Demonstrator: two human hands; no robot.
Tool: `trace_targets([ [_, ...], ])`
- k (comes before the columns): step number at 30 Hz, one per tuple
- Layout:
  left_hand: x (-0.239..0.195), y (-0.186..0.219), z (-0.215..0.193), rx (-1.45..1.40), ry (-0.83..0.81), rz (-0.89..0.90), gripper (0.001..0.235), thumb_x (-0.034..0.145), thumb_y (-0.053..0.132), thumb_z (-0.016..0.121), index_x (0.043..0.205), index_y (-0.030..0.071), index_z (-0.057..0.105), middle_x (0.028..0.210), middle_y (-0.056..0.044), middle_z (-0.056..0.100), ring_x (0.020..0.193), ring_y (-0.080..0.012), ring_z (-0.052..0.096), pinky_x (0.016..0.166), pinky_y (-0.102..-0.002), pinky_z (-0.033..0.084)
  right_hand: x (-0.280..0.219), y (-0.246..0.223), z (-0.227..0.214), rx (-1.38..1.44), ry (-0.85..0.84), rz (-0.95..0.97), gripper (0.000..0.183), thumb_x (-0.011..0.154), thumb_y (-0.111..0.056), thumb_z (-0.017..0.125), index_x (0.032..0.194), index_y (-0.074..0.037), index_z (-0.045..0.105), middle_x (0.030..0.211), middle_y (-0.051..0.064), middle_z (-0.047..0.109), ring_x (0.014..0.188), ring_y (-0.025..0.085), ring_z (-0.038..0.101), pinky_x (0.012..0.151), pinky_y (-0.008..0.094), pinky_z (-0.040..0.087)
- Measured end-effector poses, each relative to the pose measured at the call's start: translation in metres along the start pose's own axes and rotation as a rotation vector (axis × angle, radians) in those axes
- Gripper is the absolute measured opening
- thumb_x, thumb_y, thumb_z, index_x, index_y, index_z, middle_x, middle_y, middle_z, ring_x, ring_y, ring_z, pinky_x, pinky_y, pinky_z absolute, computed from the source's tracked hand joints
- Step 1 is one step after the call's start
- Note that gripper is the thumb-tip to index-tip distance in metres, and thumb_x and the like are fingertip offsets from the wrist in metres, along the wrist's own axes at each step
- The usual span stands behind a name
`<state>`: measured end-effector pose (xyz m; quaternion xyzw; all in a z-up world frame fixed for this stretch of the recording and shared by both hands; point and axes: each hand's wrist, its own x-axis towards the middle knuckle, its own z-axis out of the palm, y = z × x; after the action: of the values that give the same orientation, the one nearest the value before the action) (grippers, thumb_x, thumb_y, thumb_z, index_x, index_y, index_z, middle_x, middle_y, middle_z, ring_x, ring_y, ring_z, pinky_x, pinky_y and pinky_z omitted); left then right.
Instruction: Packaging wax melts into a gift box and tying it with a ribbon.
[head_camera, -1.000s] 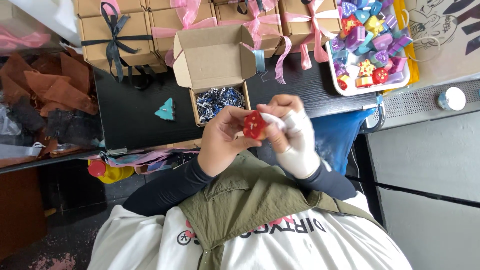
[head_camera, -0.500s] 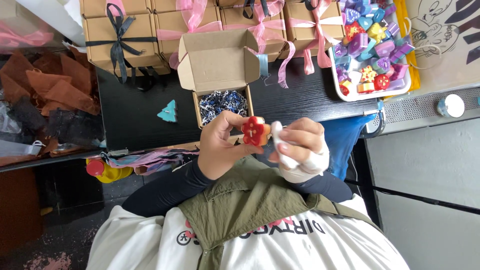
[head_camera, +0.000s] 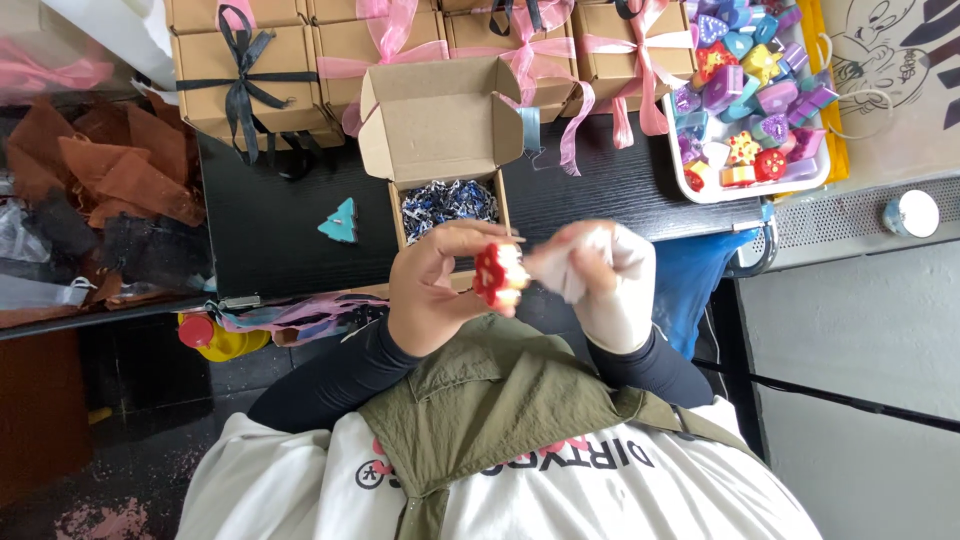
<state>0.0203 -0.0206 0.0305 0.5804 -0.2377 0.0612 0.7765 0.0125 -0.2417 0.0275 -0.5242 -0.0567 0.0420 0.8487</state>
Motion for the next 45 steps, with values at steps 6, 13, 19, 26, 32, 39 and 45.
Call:
trace_targets([
  [6, 0.006, 0.011, -0.004, 0.759, 0.044, 0.296, 0.046, 0.073, 0.024, 0.097, 0.106, 0.012, 0.067, 0.116, -0.005, 0.067, 0.127, -0.0339, 0.059, 0.109, -0.048, 0.048, 0.017, -0.034, 0.047, 0.059, -0.289, 0.227, 0.05, 0.102, -0.039, 0.059, 0.13, 0.003, 0.061, 0.128, 0.009, 0.068, 0.122, 0.013, 0.062, 0.114, 0.028, 0.044],
  [13, 0.005, 0.015, -0.006, 0.828, 0.149, 0.236, 0.047, 0.069, 0.03, 0.099, 0.096, 0.01, 0.067, 0.108, -0.004, 0.065, 0.125, -0.0346, 0.058, 0.106, -0.049, 0.05, -0.011, 0.017, -0.015, 0.191, -0.201, 0.432, 0.034, 0.111, -0.022, 0.058, 0.126, 0.007, 0.067, 0.113, 0.01, 0.072, 0.099, 0.014, 0.067, 0.091, 0.031, 0.053],
  [19, -0.002, 0.014, -0.021, 0.769, 0.175, 0.155, 0.05, 0.077, 0.038, 0.094, 0.1, 0.006, 0.065, 0.113, -0.007, 0.066, 0.129, -0.0342, 0.061, 0.111, -0.05, 0.05, 0.009, -0.033, -0.041, -0.34, -0.305, 0.443, 0.031, 0.105, -0.021, 0.053, 0.116, 0.002, 0.072, 0.099, 0.005, 0.075, 0.074, 0.008, 0.062, 0.067, 0.025, 0.05],
  [26, -0.034, 0.016, -0.049, 1.056, 0.269, 0.165, 0.057, 0.076, 0.052, 0.088, 0.102, 0.006, 0.066, 0.113, -0.008, 0.065, 0.128, -0.0356, 0.057, 0.112, -0.051, 0.043, 0.06, -0.064, -0.106, -1.537, 0.516, -0.637, 0.01, 0.104, -0.006, 0.077, 0.11, -0.005, 0.069, 0.104, 0.011, 0.064, 0.1, 0.024, 0.059, 0.088, 0.036, 0.048],
  [32, -0.072, 0.013, -0.076, 1.264, 0.324, 0.072, 0.055, 0.078, 0.054, 0.089, 0.104, 0.01, 0.068, 0.116, -0.004, 0.062, 0.13, -0.0357, 0.054, 0.113, -0.052, 0.036, 0.09, -0.041, -0.191, -1.982, 0.532, -0.657, 0.017, 0.102, -0.03, 0.079, 0.108, -0.015, 0.078, 0.101, 0.012, 0.067, 0.114, 0.035, 0.053, 0.101, 0.054, 0.034],
  [39, -0.085, 0.016, -0.093, 1.589, 0.25, -0.045, 0.044, 0.08, 0.053, 0.091, 0.105, 0.02, 0.074, 0.132, -0.002, 0.059, 0.139, -0.0334, 0.043, 0.108, -0.053, 0.023, 0.064, -0.026, -0.16, -1.858, 0.624, -0.559, 0.034, 0.102, -0.024, 0.071, 0.133, -0.009, 0.071, 0.114, 0.004, 0.071, 0.12, 0.03, 0.054, 0.1, 0.057, 0.028],
  [45, -0.068, 0.011, -0.097, 1.69, 0.208, -0.021, 0.043, 0.086, 0.054, 0.086, 0.113, 0.023, 0.075, 0.143, -0.003, 0.056, 0.142, -0.0327, 0.04, 0.105, -0.051, 0.022, 0.036, 0.002, -0.05, -1.431, 0.36, -0.425, 0.019, 0.108, -0.021, 0.073, 0.125, -0.012, 0.072, 0.112, 0.003, 0.069, 0.113, 0.024, 0.059, 0.106, 0.041, 0.035],
])
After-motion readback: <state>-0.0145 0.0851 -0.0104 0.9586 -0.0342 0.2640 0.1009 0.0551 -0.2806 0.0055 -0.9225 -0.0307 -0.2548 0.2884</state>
